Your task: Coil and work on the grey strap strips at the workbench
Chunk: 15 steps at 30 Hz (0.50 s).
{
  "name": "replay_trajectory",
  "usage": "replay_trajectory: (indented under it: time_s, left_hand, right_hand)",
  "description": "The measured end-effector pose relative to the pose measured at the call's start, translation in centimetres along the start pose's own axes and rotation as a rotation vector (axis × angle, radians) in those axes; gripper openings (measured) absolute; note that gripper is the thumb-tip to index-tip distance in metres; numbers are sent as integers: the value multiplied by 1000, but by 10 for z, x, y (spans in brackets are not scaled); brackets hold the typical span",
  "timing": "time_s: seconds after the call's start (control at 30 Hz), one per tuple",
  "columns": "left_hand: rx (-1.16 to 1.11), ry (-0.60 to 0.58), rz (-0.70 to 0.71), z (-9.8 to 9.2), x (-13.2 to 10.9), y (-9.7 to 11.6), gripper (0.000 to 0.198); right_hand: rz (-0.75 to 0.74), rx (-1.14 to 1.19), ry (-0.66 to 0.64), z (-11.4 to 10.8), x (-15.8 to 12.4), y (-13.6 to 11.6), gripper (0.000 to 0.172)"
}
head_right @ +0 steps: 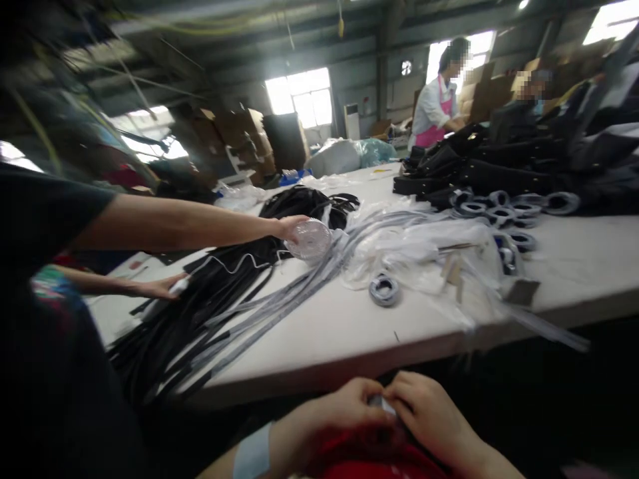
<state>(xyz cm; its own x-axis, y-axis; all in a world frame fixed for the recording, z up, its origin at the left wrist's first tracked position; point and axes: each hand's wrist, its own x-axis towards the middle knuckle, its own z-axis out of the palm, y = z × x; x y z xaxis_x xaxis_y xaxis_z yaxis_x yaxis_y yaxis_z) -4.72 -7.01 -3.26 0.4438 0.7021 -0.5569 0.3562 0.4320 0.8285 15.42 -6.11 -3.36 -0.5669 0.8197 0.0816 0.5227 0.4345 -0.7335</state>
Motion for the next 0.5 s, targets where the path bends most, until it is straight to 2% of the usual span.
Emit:
replay_trajectory:
  time_s: [0.1,0.17,0.3,0.4,0.5]
  left_hand:
    - [-168,0,97,-3,13,17,36]
    - [-260,16,171,-10,19,26,40]
    - [-395,-12,210,-18,25,38,34]
    - [-415,20,232,-14,31,41,41]
    - [-386,12,239,-8,40,36,49]
  right_hand:
    - [-136,-92,19,-15,3,-9,32]
    - [-154,-109,36,-20,2,-10,44]
    - [-140,-158,122,-17,-2,-9,67]
    - [-144,-179,195,-10,-6,-8,79]
    - [-142,-150,256,-9,-7,-9,83]
